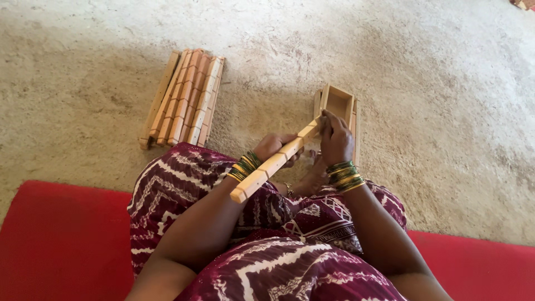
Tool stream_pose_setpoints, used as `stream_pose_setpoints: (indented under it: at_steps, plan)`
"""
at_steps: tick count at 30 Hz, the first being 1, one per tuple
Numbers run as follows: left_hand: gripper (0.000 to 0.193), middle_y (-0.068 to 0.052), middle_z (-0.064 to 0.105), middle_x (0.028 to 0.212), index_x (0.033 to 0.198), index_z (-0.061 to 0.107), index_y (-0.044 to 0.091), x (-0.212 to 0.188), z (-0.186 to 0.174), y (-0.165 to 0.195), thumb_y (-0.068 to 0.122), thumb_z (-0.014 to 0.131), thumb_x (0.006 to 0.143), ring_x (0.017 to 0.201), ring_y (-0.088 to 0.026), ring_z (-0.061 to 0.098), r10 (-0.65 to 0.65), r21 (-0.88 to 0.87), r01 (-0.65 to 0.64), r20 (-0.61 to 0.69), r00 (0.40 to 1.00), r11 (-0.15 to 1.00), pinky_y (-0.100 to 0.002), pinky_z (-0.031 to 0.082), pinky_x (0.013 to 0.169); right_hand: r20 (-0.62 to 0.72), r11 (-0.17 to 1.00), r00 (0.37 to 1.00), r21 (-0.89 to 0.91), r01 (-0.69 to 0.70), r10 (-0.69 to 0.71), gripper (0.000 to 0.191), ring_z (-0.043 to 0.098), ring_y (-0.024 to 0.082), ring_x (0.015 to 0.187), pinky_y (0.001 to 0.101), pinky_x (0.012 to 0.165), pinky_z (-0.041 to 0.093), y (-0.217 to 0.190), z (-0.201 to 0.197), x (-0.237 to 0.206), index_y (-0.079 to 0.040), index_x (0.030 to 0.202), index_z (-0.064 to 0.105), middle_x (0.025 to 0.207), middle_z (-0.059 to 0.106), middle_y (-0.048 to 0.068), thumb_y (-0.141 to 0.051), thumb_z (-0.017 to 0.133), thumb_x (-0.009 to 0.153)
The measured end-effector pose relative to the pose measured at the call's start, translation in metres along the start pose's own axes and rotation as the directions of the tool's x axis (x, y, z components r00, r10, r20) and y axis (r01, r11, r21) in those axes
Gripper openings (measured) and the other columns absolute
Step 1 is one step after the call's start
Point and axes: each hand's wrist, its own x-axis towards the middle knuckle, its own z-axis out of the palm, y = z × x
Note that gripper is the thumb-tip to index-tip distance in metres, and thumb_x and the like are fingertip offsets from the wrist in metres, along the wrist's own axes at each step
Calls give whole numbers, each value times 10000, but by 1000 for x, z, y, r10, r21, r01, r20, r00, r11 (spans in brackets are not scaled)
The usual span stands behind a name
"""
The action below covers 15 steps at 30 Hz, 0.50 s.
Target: The person sits on a red mat and smooths the surface of wooden slats using a small abrasive block. They handle the slats one at a time, rubbing the block along the length of each piece, then placing the finished slat aside.
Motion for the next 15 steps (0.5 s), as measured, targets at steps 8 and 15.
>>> stream_pose_setpoints:
  at_steps: [8, 15]
  plan:
    - [342, -92, 640, 708, 1016, 677, -20, 6, -8, 2, 297, 548, 1015, 502, -142, 571, 185, 644, 40, -279, 942, 764, -268, 498, 431, 42, 952, 954, -57, 300, -298, 284, 564, 64, 571, 420, 789, 597, -84, -18, -51, -166, 1224, 712, 727, 642, -72, -101, 550, 1000]
    - [333, -99, 626, 709, 1027, 628, -48, 3, -4, 2, 265, 515, 1037, 485, -139, 557, 57, 284, -25, -104, 993, 959, -261, 468, 402, 226, 916, 931, -219, 336, -288, 199, 519, 89, 569, 232, 450, 432, -50, -30, -19, -233, 1199, 704, 753, 610, -57, -158, 614, 1038]
